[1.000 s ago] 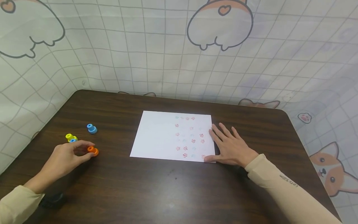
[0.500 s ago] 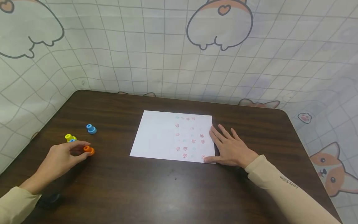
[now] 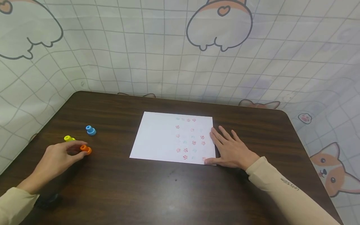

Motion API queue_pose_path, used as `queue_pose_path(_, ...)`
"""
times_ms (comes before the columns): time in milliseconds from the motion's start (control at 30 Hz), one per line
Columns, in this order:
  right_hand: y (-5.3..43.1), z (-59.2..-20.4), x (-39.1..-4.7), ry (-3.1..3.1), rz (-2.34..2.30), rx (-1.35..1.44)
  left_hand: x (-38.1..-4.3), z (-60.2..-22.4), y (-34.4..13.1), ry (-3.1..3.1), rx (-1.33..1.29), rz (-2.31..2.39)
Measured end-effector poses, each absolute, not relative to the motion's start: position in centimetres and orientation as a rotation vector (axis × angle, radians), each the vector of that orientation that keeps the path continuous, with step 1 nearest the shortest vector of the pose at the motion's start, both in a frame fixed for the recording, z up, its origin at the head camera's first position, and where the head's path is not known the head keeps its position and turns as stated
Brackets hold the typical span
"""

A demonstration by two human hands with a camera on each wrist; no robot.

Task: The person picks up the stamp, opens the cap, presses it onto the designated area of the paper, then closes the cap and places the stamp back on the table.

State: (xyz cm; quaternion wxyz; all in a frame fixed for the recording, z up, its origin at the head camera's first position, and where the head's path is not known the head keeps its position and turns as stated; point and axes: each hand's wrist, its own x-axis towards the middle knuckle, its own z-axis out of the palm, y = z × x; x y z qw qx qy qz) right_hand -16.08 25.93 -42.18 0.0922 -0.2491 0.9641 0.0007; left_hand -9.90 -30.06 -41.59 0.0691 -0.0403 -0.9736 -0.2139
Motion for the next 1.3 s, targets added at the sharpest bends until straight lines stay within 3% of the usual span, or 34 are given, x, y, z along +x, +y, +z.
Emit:
queue_pose_path(800, 25.9, -42.0, -16.1, 2.864, -0.009, -0.742, -9.9, -41.0, -30.6, -2.956, -0.120, -0.605)
queue_pose_path(1300, 26.0, -42.0, -15.9, 2.855, -0.018, -0.752, -10.2, -38.5, -30.9, -2.787, -0.134, -0.605)
